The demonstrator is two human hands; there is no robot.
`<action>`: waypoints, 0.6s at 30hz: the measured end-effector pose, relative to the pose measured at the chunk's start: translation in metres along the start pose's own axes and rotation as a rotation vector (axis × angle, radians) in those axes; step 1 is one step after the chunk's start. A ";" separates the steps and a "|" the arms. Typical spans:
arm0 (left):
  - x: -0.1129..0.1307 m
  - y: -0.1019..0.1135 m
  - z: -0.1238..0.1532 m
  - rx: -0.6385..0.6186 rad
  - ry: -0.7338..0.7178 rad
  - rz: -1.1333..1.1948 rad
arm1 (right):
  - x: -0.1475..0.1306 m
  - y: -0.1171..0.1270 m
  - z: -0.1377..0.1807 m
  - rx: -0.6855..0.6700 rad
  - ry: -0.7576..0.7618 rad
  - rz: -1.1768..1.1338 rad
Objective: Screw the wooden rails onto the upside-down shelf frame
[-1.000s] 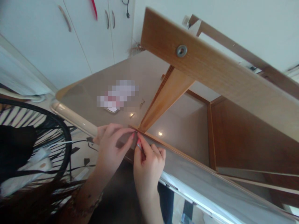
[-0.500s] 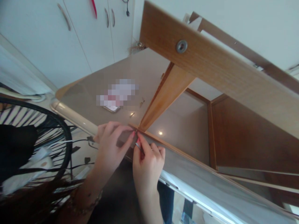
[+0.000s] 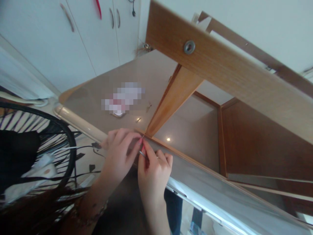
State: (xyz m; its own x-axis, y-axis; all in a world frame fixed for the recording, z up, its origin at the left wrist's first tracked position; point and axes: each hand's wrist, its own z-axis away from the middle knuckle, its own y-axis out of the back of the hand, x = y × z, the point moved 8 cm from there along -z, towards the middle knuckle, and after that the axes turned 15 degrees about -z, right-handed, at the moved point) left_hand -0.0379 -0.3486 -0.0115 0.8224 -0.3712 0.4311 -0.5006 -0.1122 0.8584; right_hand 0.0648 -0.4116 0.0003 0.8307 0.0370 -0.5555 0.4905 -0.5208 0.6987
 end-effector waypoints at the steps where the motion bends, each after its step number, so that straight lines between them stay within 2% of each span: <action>1: 0.001 0.000 0.000 -0.009 -0.009 0.004 | -0.002 0.000 0.001 0.002 0.011 0.010; 18: 0.004 -0.002 0.000 -0.111 -0.066 -0.016 | -0.011 -0.002 0.006 -0.074 0.046 -0.040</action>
State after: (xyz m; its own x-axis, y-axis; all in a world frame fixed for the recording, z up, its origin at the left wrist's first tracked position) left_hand -0.0337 -0.3498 -0.0121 0.8086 -0.4302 0.4014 -0.4519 -0.0172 0.8919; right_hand 0.0528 -0.4161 0.0020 0.8207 0.0969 -0.5632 0.5400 -0.4538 0.7089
